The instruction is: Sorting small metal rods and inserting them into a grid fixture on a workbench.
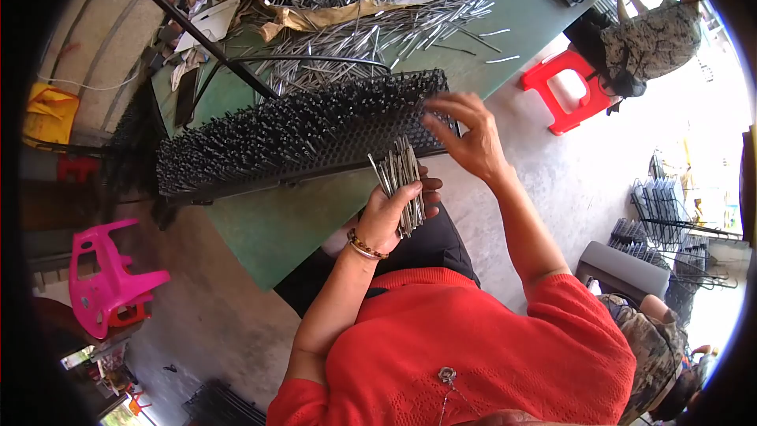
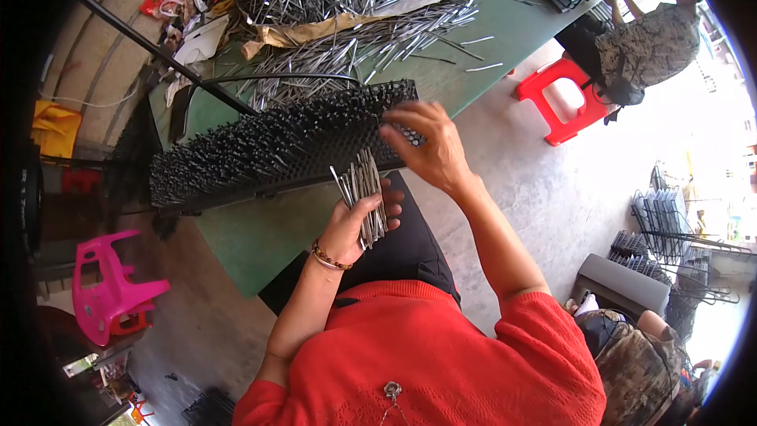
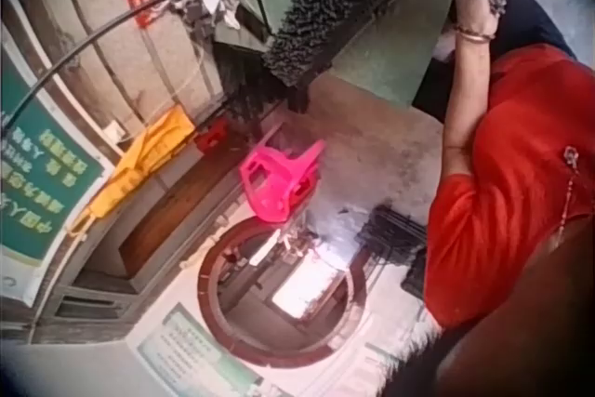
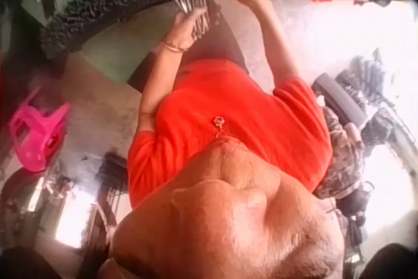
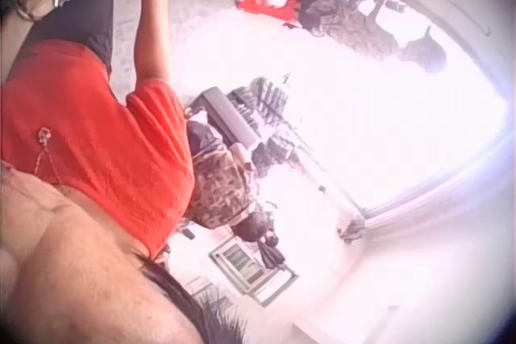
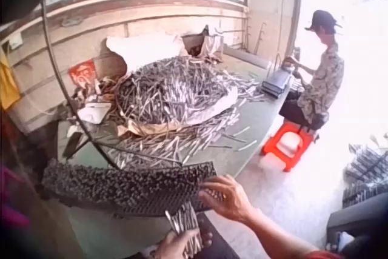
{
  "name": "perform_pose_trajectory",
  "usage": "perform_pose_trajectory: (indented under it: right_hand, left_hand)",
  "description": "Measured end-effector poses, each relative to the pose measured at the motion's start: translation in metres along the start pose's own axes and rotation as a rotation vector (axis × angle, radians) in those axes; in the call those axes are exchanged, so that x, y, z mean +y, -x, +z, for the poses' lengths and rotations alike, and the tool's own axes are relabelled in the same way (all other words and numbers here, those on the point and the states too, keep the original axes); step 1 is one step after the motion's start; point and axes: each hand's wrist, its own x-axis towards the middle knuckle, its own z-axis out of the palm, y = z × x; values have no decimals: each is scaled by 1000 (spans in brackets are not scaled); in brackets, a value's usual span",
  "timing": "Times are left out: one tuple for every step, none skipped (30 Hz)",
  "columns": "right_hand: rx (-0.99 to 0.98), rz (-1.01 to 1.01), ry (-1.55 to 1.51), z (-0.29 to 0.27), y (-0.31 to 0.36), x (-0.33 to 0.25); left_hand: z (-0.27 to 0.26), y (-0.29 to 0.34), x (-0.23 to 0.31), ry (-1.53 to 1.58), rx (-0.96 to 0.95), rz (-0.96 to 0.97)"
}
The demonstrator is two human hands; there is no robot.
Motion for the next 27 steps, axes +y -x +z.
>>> perform_pose_trajectory:
  right_hand:
    - [-150,157,-134,-5,7,-7]
    - [-276,377,-308,-7,13,-13]
    - [-310,502,-424,-3,21,-15]
    - [-351,582,-447,-5,23,-18]
    - [-394,661,-470,-6,25,-19]
    - [-390,662,-472,-6,26,-18]
    - [-320,709,-570,-6,28,-17]
    - [-250,754,-668,-5,29,-15]
    - [-246,754,-670,-6,30,-14]
    - [-257,759,-716,-7,29,-11]
    - [-269,763,-761,-8,29,-8]
    - [-267,762,-764,-8,29,-5]
    - [-259,763,-786,-8,30,-1]
    - [-251,764,-808,-8,30,2]
    - [-252,764,-809,-8,29,4]
    - [-234,752,-834,-9,27,6]
    - [-215,740,-859,-10,25,7]
    - [-129,733,-903,-12,23,6]
    - [-34,731,-875,-18,17,2]
    - [71,639,-854,-20,11,1]
    - [173,546,-831,-19,4,3]
    - [221,464,-766,-18,-1,9]
    - [225,465,-766,-16,-7,13]
    - [263,351,-592,-14,-12,18]
    - [299,238,-415,-12,-18,22]
    - [289,236,-392,-9,-22,28]
    - [293,236,-391,-8,-24,30]
  left_hand:
    - [3,0,1,-4,-4,-4]
    - [5,-1,1,-36,-21,7]
    - [6,-2,1,-67,-37,18]
    - [7,-3,-1,-72,-39,15]
    - [8,-3,-3,-80,-40,17]
    - [9,-4,-4,-88,-39,20]
    - [12,-4,-6,-92,-41,16]
    - [14,-5,-7,-109,-15,17]
    - [16,-5,-8,-126,12,20]
    - [15,-5,-8,-129,12,19]
    - [13,-5,-9,-157,26,14]
    - [13,-5,-9,-184,40,9]
    - [13,-6,-9,-185,42,9]
    - [14,-7,-9,-172,54,8]
    - [14,-7,-9,-159,66,7]
    - [14,-8,-10,-159,69,7]
    - [14,-8,-11,-151,83,19]
    - [14,-9,-12,-143,97,30]
    - [12,-10,-13,-144,97,29]
    - [10,-11,-14,-143,109,29]
    - [10,-11,-15,-142,121,30]
    - [11,-12,-16,-145,119,27]
    - [12,-12,-16,-147,102,15]
    - [13,-12,-17,-148,86,4]
    - [15,-12,-17,-152,83,3]
    - [17,-12,-17,-163,86,-1]
    - [18,-12,-17,-174,89,-4]
